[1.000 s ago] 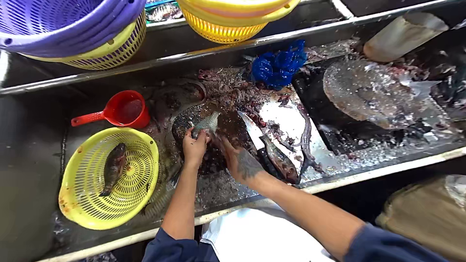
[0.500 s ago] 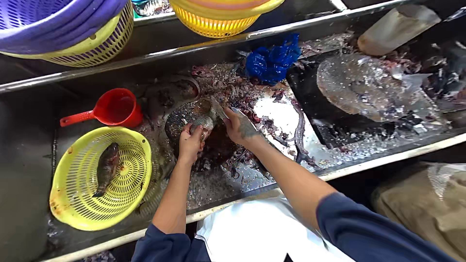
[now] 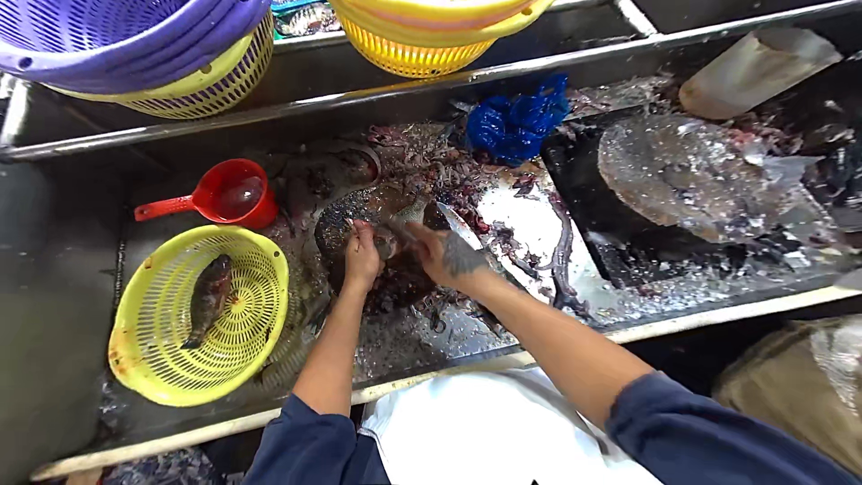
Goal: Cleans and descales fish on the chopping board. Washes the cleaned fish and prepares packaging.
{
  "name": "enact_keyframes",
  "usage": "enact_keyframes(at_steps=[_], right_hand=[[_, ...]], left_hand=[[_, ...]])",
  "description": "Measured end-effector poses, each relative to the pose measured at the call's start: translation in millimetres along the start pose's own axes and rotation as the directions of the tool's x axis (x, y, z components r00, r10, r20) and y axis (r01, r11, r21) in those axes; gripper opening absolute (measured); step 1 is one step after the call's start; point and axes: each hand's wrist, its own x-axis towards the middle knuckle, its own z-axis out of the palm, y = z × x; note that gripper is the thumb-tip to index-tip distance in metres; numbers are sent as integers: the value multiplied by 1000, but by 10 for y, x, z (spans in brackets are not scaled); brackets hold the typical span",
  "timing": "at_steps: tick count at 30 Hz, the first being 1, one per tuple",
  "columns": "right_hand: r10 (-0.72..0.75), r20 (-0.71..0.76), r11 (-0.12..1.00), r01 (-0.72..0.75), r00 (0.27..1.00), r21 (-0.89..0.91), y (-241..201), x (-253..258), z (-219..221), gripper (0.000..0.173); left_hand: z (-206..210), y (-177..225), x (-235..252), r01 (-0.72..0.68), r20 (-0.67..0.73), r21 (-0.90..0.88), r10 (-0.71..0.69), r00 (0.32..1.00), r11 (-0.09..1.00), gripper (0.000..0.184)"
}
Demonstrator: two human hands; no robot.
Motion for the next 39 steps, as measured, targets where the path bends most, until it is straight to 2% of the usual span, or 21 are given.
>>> enact_keyframes(at_steps=[2,5,8,10,13,17,20,23,25,27,29,31,35,37,39], right_hand=[[-7,18,1000,6,1000,30,-5,-39,22,43],[-10,57,993,3,998,118,-28,-193,-121,48],[22,-219,993,5,976,120,112,-87,-175,48],[1,-280,997,21,960,74,76,-116,-16,55],[44,-148,999,-44,988,3,-76,-380,100,56],[-28,-258,997,44,966,57,-46,-247,-197,51],[-60,-206,993,80,977,88,-21,-253,-40,56],[-83,-109,995,89,991,52,-148,-528,-17,54],[-111,-193,990,126,975,68,-169,-465,1,52],[-113,-281,990,131,953,44,-116,-278,83,57],[-134,-247,991,136,960,-7,-80,-383,244,59],[-186,-198,983,181,962,-44,-91,-559,222,54],[-312,-337,943,332,888,4,-103,-356,191,53],[-374,-233,919,393,898,38,-83,-383,294,57],[-446,-60,889,450,893,82,45,-539,311,53]], left_hand=[[29,61,-26,29,32,-11,-29,999,1000,61],[-30,96,-71,134,117,-208,-111,987,969,41],[15,195,-131,272,215,-452,-192,958,849,37],[85,256,-128,302,215,-584,-216,953,754,32],[148,311,-130,331,221,-628,-247,943,704,33],[163,304,-247,377,269,-648,-264,926,662,32],[183,309,-235,313,237,-675,-206,950,668,30],[104,369,-192,218,78,-685,-229,970,695,29],[76,369,-232,216,21,-643,-265,964,735,28],[136,401,-243,189,11,-659,-242,970,728,24],[103,410,-269,183,3,-695,-251,968,696,26],[-23,448,-219,158,-18,-708,-241,970,688,28],[-124,393,-376,90,-72,-632,-174,982,770,33],[-210,483,-498,53,-119,-619,-161,980,783,37],[-523,532,-596,-98,-244,-580,-58,968,809,32]])
